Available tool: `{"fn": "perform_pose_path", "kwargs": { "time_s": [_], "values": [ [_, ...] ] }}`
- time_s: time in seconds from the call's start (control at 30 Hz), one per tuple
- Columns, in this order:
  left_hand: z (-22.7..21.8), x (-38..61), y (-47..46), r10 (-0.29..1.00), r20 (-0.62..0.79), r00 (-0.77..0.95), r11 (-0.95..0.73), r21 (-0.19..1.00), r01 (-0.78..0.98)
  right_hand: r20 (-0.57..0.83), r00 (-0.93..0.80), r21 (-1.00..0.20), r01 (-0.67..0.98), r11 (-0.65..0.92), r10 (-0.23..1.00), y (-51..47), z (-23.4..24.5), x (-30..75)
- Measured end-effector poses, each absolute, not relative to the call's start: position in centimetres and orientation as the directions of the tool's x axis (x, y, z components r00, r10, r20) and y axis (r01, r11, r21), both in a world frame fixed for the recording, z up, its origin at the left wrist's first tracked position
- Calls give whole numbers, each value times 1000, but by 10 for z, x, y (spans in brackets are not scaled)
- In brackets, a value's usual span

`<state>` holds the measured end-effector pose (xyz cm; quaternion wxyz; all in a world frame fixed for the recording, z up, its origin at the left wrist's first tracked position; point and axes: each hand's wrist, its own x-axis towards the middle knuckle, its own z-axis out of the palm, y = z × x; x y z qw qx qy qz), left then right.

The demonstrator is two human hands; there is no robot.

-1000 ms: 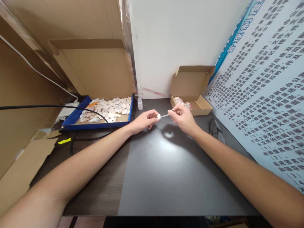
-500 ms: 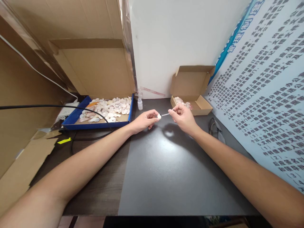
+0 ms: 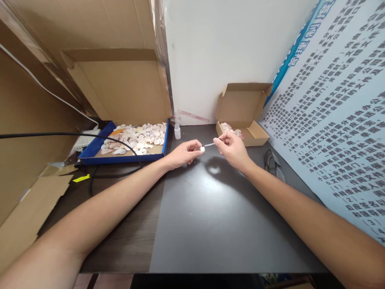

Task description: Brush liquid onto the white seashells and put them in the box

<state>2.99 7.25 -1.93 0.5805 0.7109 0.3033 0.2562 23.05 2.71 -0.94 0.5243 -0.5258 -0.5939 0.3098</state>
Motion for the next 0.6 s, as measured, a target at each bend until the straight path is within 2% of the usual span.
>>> {"fn": "perform_pose_path", "kwargs": {
  "time_s": [0.13, 0.37, 0.6],
  "values": [
    [-19, 29, 73, 744, 0, 668, -104, 988, 116, 297, 95, -913, 321, 254, 950, 28, -10, 231],
    [-20, 30, 73, 741, 3, 671, -112, 986, 120, 289, 65, -930, 255, 264, 955, 26, -10, 229],
    [-18, 30, 73, 749, -1, 663, -87, 991, 99, 284, 85, -920, 305, 246, 955, 29, -11, 232]
  ]
}}
